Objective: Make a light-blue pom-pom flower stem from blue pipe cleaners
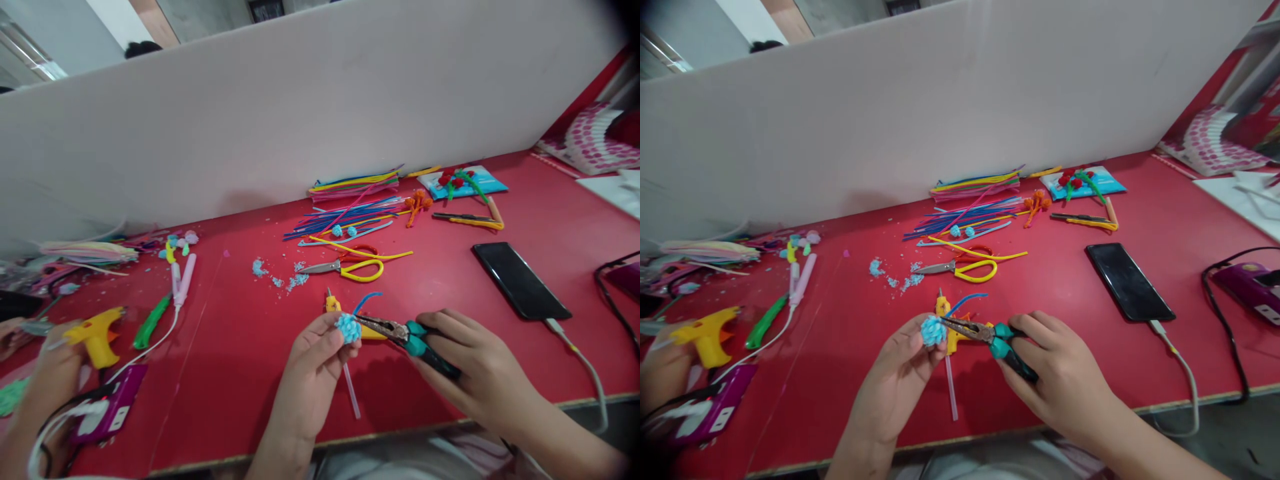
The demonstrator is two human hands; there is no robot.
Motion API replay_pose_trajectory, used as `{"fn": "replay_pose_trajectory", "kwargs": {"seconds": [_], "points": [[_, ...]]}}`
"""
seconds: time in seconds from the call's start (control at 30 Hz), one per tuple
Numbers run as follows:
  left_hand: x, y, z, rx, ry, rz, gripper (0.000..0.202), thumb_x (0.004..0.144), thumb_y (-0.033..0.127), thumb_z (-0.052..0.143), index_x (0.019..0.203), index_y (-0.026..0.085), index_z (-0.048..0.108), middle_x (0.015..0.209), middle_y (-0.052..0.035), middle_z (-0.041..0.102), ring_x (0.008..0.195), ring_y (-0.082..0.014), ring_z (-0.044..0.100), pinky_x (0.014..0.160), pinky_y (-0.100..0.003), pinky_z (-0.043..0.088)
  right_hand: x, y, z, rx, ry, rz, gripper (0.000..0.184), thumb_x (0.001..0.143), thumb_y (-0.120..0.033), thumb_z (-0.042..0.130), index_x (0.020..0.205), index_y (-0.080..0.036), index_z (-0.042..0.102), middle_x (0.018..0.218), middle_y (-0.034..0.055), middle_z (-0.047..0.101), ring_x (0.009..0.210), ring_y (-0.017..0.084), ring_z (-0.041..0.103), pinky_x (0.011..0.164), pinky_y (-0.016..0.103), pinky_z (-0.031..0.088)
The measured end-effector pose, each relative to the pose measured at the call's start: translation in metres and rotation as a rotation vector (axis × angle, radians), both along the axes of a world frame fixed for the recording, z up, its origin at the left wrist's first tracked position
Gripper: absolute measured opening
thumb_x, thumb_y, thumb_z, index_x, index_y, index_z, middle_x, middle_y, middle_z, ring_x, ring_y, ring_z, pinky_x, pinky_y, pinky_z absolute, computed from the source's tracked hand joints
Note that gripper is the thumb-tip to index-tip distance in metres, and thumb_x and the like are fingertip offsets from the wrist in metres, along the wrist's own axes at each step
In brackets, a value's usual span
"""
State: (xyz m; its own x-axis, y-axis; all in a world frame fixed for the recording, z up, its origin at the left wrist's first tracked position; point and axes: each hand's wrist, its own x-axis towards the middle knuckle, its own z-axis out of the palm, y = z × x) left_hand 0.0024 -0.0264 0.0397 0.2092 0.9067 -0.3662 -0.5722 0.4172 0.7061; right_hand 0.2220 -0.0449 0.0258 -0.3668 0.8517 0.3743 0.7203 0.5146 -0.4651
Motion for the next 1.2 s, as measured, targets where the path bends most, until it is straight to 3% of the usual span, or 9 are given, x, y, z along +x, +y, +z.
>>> {"fn": "replay_pose_trajectory", "kwargs": {"seconds": [0.33,0.63,0.93,1.2], "points": [[0.0021,-0.0003,-0.002,0.03,0.05,0.016,0.016,0.074,0.017,0.066,0.09,0.014,0.066,0.079,-0.0036,0.065,0.068,-0.0107,0.059,0.068,-0.02,0.047,-0.0021,0.0012,-0.0026,0.117,-0.066,-0.004,0.015,0.082,-0.017,0.055,0.068,-0.016,0.058,0.088,0.0117,0.061,0.079,0.022,0.055,0.068,0.037,0.046],[0.0017,-0.0006,0.0,0.077,0.078,0.011,0.019,0.07,0.02,0.07,0.088,0.015,0.066,0.076,-0.0023,0.065,0.066,-0.0098,0.058,0.065,-0.02,0.046,-0.0015,-0.003,0.0003,0.103,-0.032,-0.002,0.012,0.082,-0.018,0.056,0.07,-0.016,0.057,0.089,0.0117,0.06,0.076,0.021,0.052,0.064,0.035,0.044],[0.0044,0.0002,-0.0018,0.045,0.112,0.035,0.02,0.069,0.021,0.072,0.086,0.015,0.066,0.074,-0.0025,0.065,0.065,-0.0094,0.059,0.066,-0.019,0.047,-0.0035,-0.0018,-0.001,0.293,-0.205,-0.046,0.018,0.085,-0.017,0.051,0.069,-0.016,0.06,0.089,0.0117,0.063,0.074,0.022,0.048,0.063,0.036,0.04],[0.0068,-0.0015,0.0035,0.039,0.211,0.08,0.021,0.067,0.018,0.072,0.086,0.015,0.064,0.076,-0.0018,0.064,0.066,-0.01,0.058,0.064,-0.02,0.046,-0.0043,-0.0054,-0.0004,0.309,-0.275,-0.065,0.019,0.086,-0.017,0.048,0.071,-0.016,0.06,0.091,0.01,0.064,0.074,0.022,0.048,0.065,0.036,0.04]]}}
